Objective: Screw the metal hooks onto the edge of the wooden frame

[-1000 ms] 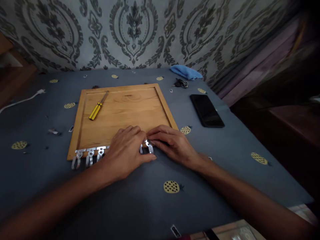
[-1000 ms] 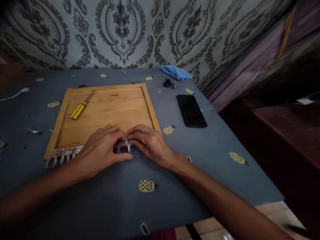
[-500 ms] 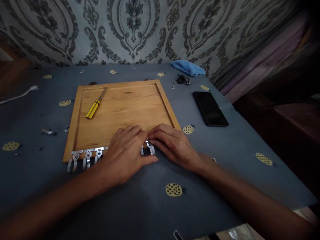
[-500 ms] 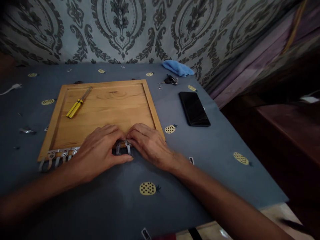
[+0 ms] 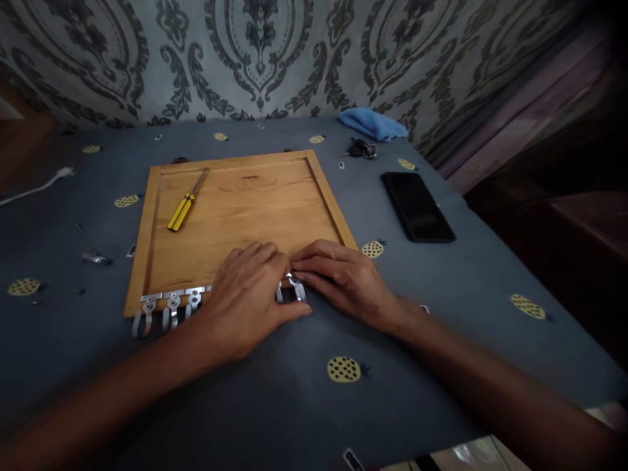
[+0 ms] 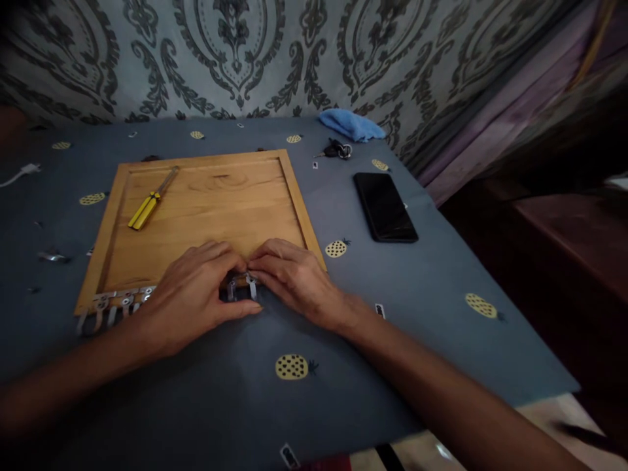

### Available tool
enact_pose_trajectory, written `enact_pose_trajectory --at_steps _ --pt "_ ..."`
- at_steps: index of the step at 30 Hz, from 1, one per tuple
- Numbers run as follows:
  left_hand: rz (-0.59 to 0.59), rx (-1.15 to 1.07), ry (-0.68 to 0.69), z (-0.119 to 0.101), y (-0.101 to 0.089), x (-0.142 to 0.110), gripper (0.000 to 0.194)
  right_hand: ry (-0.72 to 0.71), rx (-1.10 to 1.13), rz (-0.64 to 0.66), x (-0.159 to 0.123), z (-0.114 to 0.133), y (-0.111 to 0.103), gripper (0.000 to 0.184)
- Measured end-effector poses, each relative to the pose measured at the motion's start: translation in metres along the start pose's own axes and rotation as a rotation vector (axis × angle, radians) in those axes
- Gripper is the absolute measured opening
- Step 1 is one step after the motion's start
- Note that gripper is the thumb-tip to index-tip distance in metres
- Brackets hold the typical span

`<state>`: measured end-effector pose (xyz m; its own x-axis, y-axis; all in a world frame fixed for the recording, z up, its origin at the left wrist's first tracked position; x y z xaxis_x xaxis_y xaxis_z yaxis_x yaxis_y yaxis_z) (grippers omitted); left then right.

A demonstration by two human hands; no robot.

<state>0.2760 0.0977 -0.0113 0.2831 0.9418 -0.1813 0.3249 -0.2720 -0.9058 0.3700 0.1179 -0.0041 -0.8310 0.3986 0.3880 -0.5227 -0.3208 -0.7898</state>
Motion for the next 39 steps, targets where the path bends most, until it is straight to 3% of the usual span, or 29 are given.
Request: enact_pose_trajectory --at_steps 6,14,31,39 --pt "0.008 0.005 0.0 0.0 -0.001 0.0 0.038 0.015 0.05 0.0 0.0 -0.004 -0.003 0.015" --pt "-0.028 -0.012 0.02 0.0 -0.003 -0.003 0.038 0.062 0.148 -0.091 -0.004 -0.011 -0.012 0.014" --pt "-0.042 -0.007 0.037 0.001 -0.004 -0.003 0.035 0.088 0.092 -0.017 -0.002 -0.008 0.0 0.011" --pt "-0.033 -0.015 0.021 0.0 -0.004 -0.002 0.036 0.067 0.121 -0.034 -0.006 -0.011 -0.008 0.013"
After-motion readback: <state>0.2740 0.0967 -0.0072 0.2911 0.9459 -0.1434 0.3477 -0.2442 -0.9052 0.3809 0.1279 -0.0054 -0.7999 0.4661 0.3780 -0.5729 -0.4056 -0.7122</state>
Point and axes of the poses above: each hand's wrist, its own x-axis towards the middle knuckle, its own y-axis out of the palm, z = x × y, the point moved 9 cm from there along x, towards the middle knuckle, and after that the axes turned 8 degrees about z, right-handed, at the moved point
